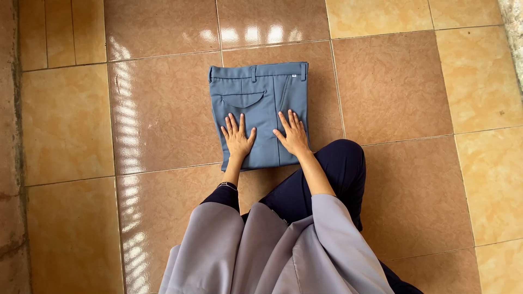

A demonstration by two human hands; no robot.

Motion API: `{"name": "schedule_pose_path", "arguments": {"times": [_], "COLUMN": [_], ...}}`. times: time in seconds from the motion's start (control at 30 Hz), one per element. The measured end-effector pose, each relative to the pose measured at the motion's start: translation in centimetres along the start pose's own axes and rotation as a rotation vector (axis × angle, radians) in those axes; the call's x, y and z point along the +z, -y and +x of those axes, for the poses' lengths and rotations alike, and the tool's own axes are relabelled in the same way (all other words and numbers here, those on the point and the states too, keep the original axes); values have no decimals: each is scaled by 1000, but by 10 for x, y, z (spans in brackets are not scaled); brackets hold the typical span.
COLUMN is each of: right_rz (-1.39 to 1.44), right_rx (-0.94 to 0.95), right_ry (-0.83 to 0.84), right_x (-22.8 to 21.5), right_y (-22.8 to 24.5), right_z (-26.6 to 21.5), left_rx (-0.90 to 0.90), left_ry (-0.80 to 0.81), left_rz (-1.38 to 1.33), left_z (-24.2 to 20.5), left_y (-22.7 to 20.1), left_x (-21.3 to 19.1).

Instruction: A person sits on the floor and carefully folds a pair of blue pants into a neat rectangle.

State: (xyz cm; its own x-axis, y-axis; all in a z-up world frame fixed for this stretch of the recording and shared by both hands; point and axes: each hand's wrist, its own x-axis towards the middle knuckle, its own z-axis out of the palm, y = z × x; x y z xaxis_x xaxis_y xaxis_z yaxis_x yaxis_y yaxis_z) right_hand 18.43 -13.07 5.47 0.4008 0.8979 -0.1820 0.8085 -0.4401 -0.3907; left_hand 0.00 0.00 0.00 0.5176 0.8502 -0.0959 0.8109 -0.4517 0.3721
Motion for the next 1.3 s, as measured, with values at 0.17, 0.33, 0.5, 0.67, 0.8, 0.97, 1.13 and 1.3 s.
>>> {"name": "schedule_pose_path", "arguments": {"times": [0.17, 0.33, 0.5, 0.67, 0.8, 0.97, 1.13, 1.3], "right_rz": [-2, -29, -18, 27, 92, 120, 83, 12], "right_rx": [-7, -18, -75, -53, 20, 154, 306, 492], "right_ry": [-14, -29, -138, -274, -395, -499, -586, -645], "right_x": [-1, 1, -20, -76, -120, -156, -178, -189], "right_y": [0, -4, -5, -7, -22, -47, -79, -111], "right_z": [-2, -4, -8, -26, -52, -102, -163, -236], "left_rx": [3, 14, 61, 191, 335, 499, 656, 804], "left_ry": [-3, 12, -105, -188, -241, -228, -175, -107], "left_rz": [4, 0, -87, -121, -172, -234, -287, -358], "left_z": [0, 1, 6, 16, 22, 10, -14, -52], "left_y": [1, 0, -12, -58, -110, -186, -254, -316], "left_x": [3, -2, -3, -21, -25, -36, -27, -11]}}
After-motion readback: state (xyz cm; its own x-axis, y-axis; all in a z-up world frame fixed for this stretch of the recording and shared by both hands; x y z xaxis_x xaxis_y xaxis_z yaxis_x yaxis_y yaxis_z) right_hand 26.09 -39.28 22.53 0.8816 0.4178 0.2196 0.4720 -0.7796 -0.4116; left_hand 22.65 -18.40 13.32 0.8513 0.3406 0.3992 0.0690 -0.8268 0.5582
